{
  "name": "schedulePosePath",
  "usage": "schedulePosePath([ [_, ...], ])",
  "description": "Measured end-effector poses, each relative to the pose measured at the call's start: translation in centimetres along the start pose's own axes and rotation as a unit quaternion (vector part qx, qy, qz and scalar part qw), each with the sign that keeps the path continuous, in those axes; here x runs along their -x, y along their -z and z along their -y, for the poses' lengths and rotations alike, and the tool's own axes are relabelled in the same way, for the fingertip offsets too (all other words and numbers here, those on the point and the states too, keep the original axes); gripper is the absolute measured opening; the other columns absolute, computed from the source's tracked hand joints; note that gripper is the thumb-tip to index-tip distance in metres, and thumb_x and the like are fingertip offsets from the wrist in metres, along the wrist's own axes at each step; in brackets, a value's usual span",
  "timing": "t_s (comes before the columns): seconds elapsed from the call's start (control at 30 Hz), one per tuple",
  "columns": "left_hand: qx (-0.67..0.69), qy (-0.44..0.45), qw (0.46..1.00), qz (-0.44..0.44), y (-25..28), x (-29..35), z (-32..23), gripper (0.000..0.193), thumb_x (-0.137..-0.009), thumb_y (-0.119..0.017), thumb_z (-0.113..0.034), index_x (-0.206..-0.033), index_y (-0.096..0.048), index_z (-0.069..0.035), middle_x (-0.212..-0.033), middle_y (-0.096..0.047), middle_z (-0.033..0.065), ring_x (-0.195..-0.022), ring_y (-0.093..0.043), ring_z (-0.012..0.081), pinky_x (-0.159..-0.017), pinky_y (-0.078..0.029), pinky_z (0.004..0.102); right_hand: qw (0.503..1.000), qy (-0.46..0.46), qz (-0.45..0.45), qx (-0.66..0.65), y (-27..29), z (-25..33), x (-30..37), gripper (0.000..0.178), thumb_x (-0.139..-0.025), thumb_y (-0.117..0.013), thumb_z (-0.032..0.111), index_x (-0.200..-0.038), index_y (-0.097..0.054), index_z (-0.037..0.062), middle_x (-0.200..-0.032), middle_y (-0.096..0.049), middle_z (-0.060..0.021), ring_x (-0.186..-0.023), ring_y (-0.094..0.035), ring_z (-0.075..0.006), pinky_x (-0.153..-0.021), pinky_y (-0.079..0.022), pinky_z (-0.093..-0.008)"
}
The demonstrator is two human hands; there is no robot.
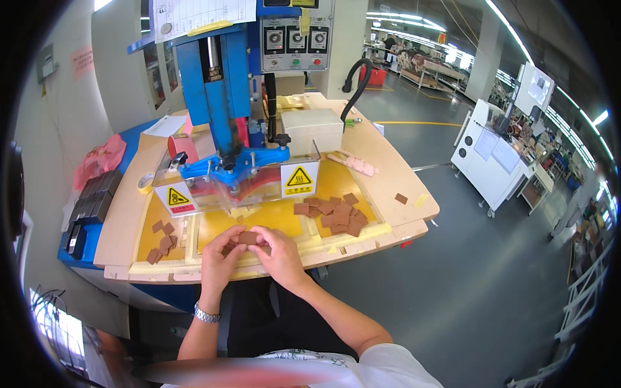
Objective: Inspecting and positioning leather pieces on a heat press machine.
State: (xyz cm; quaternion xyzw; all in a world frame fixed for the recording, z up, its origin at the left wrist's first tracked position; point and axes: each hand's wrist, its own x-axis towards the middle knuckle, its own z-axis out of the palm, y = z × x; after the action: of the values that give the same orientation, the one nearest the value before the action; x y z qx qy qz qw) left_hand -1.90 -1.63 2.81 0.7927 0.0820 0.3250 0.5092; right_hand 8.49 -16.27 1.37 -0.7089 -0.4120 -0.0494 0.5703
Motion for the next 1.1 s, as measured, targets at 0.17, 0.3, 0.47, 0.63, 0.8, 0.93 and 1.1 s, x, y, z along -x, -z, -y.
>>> schedulePosePath([
  [0.17, -0.014, -0.003, 1.000, 0.008, 0.11, 0.12, -0.40, 0.041, -0.089, -0.076, 0.010, -0.129, -0.072, -0.002, -0.099, -0.073, 0.0077, -0.087, -0.068, 0.0147, -0.083, -0.058, 0.0298, 1.000, -0.002, 0.002, 0.002, 0.12, 0.20, 0.06, 0.040, -0.088, -0.083, 0.006, -0.126, -0.069, 0.0056, -0.097, -0.071, -0.0129, -0.091, -0.071, -0.0310, -0.082, -0.058, -0.0406],
  [0.3, 0.014, -0.001, 1.000, 0.016, -0.04, 0.05, 0.02, 0.041, -0.090, -0.075, 0.011, -0.129, -0.071, -0.001, -0.098, -0.072, 0.0070, -0.086, -0.068, 0.0146, -0.083, -0.057, 0.0293, 1.000, 0.004, 0.004, 0.009, 0.14, 0.33, 0.02, 0.039, -0.089, -0.082, 0.007, -0.126, -0.069, 0.0057, -0.096, -0.070, -0.0129, -0.091, -0.071, -0.0311, -0.082, -0.057, -0.0409],
  [0.47, 0.006, 0.001, 1.000, 0.011, 0.25, 0.14, -0.46, 0.039, -0.090, -0.073, 0.013, -0.127, -0.071, 0.000, -0.096, -0.070, 0.0057, -0.085, -0.066, 0.0136, -0.082, -0.056, 0.0284, 1.000, 0.022, -0.003, 0.006, -0.20, 0.26, 0.04, 0.040, -0.089, -0.083, 0.005, -0.126, -0.069, 0.0053, -0.095, -0.068, -0.0107, -0.087, -0.069, -0.0271, -0.080, -0.057, -0.0376],
  [0.63, 0.014, 0.002, 1.000, 0.014, -0.18, -0.07, -0.69, 0.039, -0.090, -0.072, 0.013, -0.127, -0.071, 0.000, -0.096, -0.070, 0.0055, -0.085, -0.065, 0.0133, -0.082, -0.056, 0.0284, 1.000, 0.013, 0.000, 0.013, 0.24, 0.42, 0.10, 0.041, -0.089, -0.083, 0.004, -0.127, -0.068, 0.0056, -0.095, -0.068, -0.0107, -0.087, -0.069, -0.0270, -0.081, -0.057, -0.0384],
  [0.8, 0.011, 0.003, 1.000, 0.016, 0.02, -0.01, -0.73, 0.039, -0.091, -0.072, 0.013, -0.127, -0.070, 0.001, -0.099, -0.073, 0.0065, -0.086, -0.066, 0.0135, -0.083, -0.056, 0.0285, 1.000, 0.026, 0.002, 0.018, 0.24, 0.68, 0.10, 0.044, -0.088, -0.083, 0.004, -0.130, -0.069, 0.0063, -0.095, -0.069, -0.0118, -0.087, -0.070, -0.0283, -0.081, -0.057, -0.0383],
  [0.93, 0.021, 0.009, 1.000, 0.013, -0.01, 0.08, -0.65, 0.038, -0.091, -0.071, 0.013, -0.127, -0.070, 0.001, -0.101, -0.075, 0.0074, -0.086, -0.067, 0.0136, -0.083, -0.056, 0.0285, 1.000, 0.023, 0.000, 0.019, 0.19, 0.76, 0.18, 0.044, -0.088, -0.084, 0.004, -0.129, -0.069, 0.0057, -0.096, -0.069, -0.0123, -0.088, -0.070, -0.0288, -0.081, -0.058, -0.0386],
  [1.1, 0.012, 0.005, 1.000, 0.011, -0.07, 0.13, -0.60, 0.038, -0.091, -0.071, 0.013, -0.126, -0.071, 0.000, -0.099, -0.074, 0.0065, -0.085, -0.066, 0.0135, -0.082, -0.056, 0.0283, 1.000, 0.017, 0.002, 0.018, 0.23, 0.80, 0.18, 0.042, -0.088, -0.084, 0.003, -0.127, -0.069, 0.0043, -0.096, -0.070, -0.0130, -0.089, -0.072, -0.0286, -0.081, -0.059, -0.0383],
])
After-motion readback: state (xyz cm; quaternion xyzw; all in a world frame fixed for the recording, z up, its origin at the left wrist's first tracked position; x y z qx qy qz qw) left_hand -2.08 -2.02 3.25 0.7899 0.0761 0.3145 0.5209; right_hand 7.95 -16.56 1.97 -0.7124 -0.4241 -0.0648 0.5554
